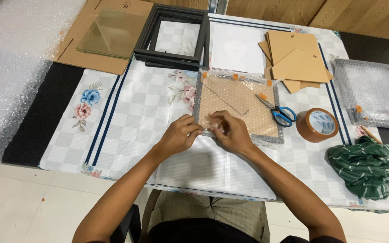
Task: The person wraps a flat piece of artwork in bubble wrap, securing the edges and corners with several pieces of adhesive tape using scissors to cut the tape from a roll.
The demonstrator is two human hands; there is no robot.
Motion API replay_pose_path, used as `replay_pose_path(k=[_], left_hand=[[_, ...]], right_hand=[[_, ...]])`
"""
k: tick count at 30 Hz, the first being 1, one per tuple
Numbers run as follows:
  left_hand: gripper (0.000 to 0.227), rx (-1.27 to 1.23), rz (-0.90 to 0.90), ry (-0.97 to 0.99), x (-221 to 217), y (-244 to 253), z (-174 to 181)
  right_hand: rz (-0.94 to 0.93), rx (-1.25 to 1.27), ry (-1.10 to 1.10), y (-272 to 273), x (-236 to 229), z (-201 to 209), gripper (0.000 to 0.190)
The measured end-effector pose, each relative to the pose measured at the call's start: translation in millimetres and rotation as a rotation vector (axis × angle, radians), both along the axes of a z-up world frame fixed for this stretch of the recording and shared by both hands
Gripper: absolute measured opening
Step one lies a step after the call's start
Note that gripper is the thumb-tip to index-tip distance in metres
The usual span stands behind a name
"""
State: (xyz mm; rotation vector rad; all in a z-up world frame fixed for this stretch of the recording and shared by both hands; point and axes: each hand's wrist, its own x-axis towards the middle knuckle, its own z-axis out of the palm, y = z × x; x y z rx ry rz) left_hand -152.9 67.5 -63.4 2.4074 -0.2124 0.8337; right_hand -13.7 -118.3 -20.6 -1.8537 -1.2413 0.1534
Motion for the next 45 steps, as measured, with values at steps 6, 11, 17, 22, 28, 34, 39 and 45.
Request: replay_pose_path(k=[6, 11, 17, 22, 28, 34, 39, 45], left_hand=[[0.004, -0.304, 0.043, 0.205, 6.5, 2.0, 8.5], [0.012, -0.411, 0.063, 0.299, 9.1, 2.9, 17.7], [0.022, -0.512, 0.062, 0.381, 19.6, 12.9, -1.5], [0.009, -0.516, 0.061, 0.396, 20.8, 13.5, -3.0], [0.009, -0.530, 0.042, 0.393, 20.0, 14.4, 1.2], [0.009, -0.522, 0.045, 0.377, 20.7, 14.2, -4.8], [0.009, -0.514, 0.042, 0.392, 19.9, 14.9, -4.3], [0.009, -0.485, 0.048, 0.414, 21.7, 14.1, -0.5]], right_hand=[[0.049, 0.188, 0.074, -1.5, -3.4, -18.5, 0.012], [0.036, 0.107, 0.046, 1.4, -3.6, 2.8, 0.012], [0.020, 0.045, 0.097, 10.9, 4.5, -17.5, 0.015], [-0.013, 0.042, 0.052, 13.8, 3.4, -24.9, 0.015], [-0.084, 0.037, 0.015, 13.4, -7.1, -18.5, 0.023], [-0.167, 0.017, -0.087, 11.8, -15.8, -16.8, 0.026], [-0.160, 0.207, -0.397, 11.4, -22.3, -13.3, 0.034], [-0.119, 0.202, -0.910, 8.2, -21.3, -26.2, 0.004]])
